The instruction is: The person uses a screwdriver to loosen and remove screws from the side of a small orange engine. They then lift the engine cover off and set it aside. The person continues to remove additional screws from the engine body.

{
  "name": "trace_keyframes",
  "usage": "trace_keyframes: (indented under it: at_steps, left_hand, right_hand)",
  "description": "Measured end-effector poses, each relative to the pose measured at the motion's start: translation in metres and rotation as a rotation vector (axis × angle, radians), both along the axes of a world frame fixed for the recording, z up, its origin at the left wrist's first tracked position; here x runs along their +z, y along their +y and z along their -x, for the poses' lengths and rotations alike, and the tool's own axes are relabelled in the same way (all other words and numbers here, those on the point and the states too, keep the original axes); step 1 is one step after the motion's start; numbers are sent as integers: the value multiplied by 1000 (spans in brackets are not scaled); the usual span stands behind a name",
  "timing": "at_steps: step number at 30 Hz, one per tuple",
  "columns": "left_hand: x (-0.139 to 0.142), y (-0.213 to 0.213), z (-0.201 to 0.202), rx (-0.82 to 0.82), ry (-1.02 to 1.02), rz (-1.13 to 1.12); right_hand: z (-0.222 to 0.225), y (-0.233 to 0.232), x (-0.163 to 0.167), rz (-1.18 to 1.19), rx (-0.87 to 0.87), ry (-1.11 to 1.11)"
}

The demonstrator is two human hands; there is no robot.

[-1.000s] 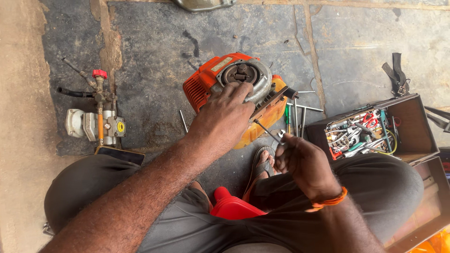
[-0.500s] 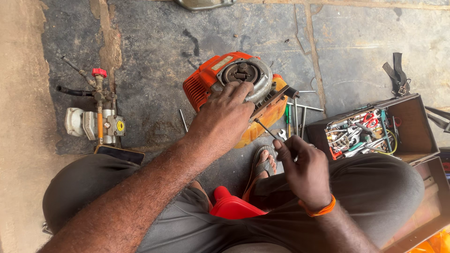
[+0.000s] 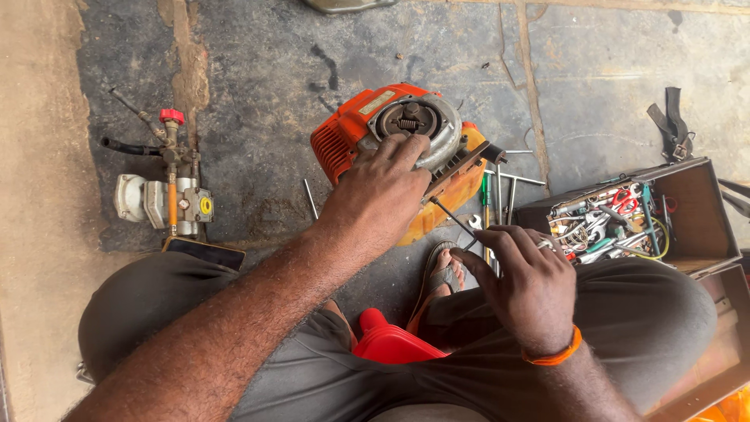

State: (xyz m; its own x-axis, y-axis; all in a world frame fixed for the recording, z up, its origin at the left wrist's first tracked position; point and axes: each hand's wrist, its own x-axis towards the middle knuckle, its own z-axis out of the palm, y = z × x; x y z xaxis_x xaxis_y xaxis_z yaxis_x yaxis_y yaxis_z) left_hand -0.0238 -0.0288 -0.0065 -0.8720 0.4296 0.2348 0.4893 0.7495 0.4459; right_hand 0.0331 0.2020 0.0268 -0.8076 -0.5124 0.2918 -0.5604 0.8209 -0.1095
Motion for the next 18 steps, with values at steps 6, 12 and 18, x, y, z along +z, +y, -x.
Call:
trace_keyframes:
  at_steps: [6, 12, 18]
  left_hand:
    - [4, -2, 0, -16, -23, -14]
    - [5, -2, -1, -11, -36, -29]
    - [2, 0, 1, -5, -36, 21]
  right_hand:
    - [20, 9, -28, 1327, -594, -1236]
    - [12, 16, -12, 568, -262, -664]
    - [2, 8, -10, -6, -177, -44]
